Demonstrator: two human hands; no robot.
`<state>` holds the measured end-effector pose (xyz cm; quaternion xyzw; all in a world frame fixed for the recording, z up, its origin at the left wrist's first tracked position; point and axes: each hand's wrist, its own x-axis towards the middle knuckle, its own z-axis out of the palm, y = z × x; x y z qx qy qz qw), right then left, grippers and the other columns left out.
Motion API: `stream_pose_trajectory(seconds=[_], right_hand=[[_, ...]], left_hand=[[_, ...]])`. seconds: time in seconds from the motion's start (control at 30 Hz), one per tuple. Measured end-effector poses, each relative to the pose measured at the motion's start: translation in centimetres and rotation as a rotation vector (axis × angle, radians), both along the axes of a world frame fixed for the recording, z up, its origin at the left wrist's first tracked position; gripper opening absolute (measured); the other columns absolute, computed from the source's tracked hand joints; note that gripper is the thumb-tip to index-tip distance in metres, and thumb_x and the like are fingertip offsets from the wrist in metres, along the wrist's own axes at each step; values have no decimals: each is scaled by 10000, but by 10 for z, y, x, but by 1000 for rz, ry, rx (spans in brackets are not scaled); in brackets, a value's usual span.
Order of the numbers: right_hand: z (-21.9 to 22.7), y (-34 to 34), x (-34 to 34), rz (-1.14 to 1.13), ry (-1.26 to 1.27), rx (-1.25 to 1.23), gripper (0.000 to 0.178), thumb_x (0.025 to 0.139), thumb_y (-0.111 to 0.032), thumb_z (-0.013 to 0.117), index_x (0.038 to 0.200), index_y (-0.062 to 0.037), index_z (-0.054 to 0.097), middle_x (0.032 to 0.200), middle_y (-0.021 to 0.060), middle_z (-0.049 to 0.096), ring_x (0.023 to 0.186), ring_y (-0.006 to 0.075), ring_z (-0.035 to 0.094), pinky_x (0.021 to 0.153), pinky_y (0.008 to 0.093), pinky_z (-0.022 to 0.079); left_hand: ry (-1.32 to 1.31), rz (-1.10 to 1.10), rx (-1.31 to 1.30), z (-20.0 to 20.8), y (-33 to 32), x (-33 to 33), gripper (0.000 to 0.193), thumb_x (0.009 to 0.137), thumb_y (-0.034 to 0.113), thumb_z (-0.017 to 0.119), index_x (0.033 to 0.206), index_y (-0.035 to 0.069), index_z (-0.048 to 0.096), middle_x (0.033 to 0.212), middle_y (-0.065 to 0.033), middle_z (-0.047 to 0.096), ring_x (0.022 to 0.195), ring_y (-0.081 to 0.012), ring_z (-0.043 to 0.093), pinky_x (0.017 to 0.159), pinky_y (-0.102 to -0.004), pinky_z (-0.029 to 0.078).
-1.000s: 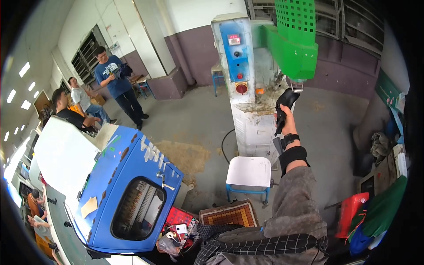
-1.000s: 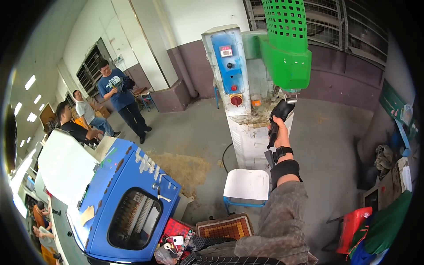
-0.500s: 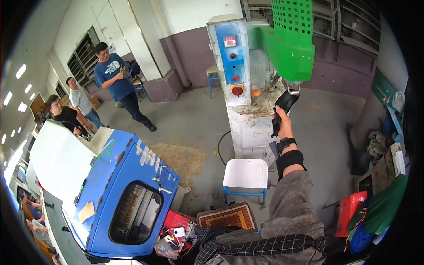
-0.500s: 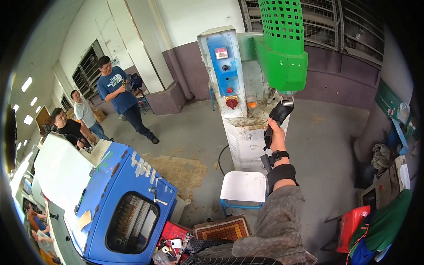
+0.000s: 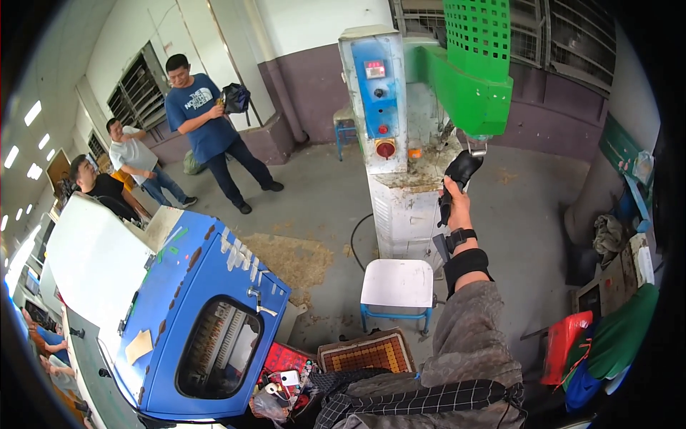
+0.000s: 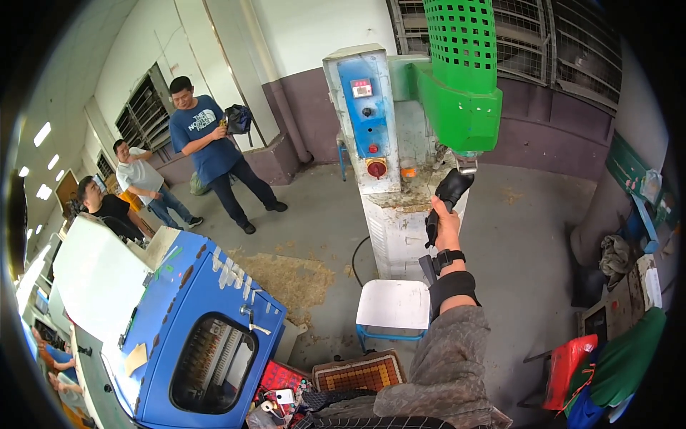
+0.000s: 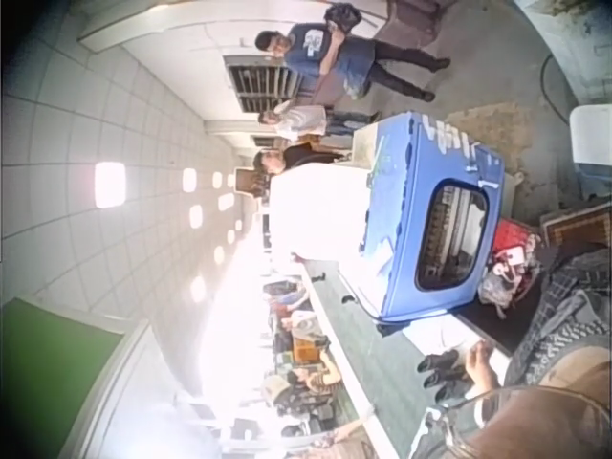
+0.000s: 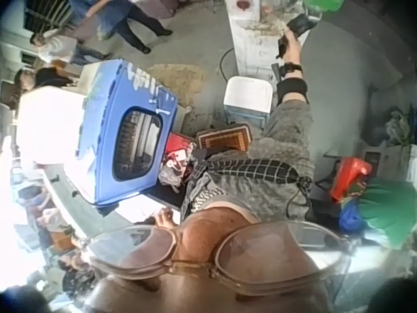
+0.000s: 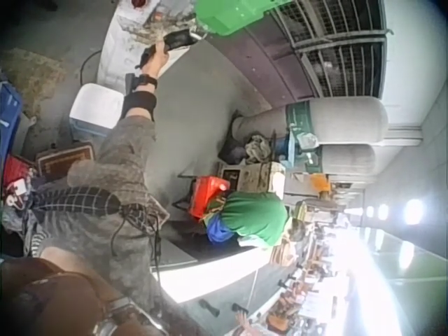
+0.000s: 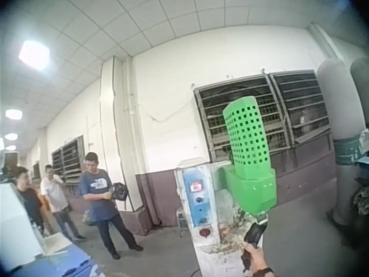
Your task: Inspecting pairs of black boots for quality control at a production line conveyor belt.
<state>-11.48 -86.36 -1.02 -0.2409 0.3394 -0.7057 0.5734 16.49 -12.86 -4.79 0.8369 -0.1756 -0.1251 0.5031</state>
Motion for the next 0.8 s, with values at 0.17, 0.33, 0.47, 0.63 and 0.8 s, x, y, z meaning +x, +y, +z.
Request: stream_pose_trajectory(seconds=[0.17, 0.33, 0.47, 0.63, 0.8], right_hand=[[-7, -6, -2, 0, 3, -6, 430, 679, -275, 825, 905, -19, 565, 718, 26, 556, 567, 116, 528, 516, 256, 430], [-4, -1, 1, -13, 81, -5, 454, 689, -313, 813, 982, -36, 605, 840, 7, 594, 658, 113, 552, 572, 249, 438], [4, 7, 4, -15, 40, -40, 374, 695, -258, 816, 877, -34, 578, 707, 28, 569, 564, 105, 534, 511, 237, 425], [5, 10, 4, -21, 49, -19, 364, 684, -273, 819, 856, -43, 596, 689, 21, 577, 558, 111, 540, 521, 242, 423], [-4, 3, -1, -36, 42, 0, 459, 660, -260, 837, 949, -16, 577, 767, 35, 587, 626, 136, 565, 576, 276, 453]], left_hand=[[-89, -5, 6, 12, -18, -12, 154, 793, 44, 640, 942, 49, 603, 928, -92, 543, 854, -201, 573, 735, -307, 533], [198, 384, -342, 34, -44, -28, 131, 832, 136, 630, 897, 25, 603, 764, -65, 593, 736, -169, 564, 682, -318, 507], [192, 363, -350, 40, -47, -28, 99, 847, 115, 618, 883, 25, 601, 777, -55, 583, 725, -157, 549, 685, -309, 500], [204, 384, -351, 44, -50, -31, 114, 856, 107, 614, 926, 19, 596, 796, -56, 587, 743, -154, 557, 693, -297, 498], [234, 414, -336, 49, -52, -32, 131, 860, 108, 612, 947, 13, 590, 810, -58, 592, 747, -150, 561, 697, -286, 496]])
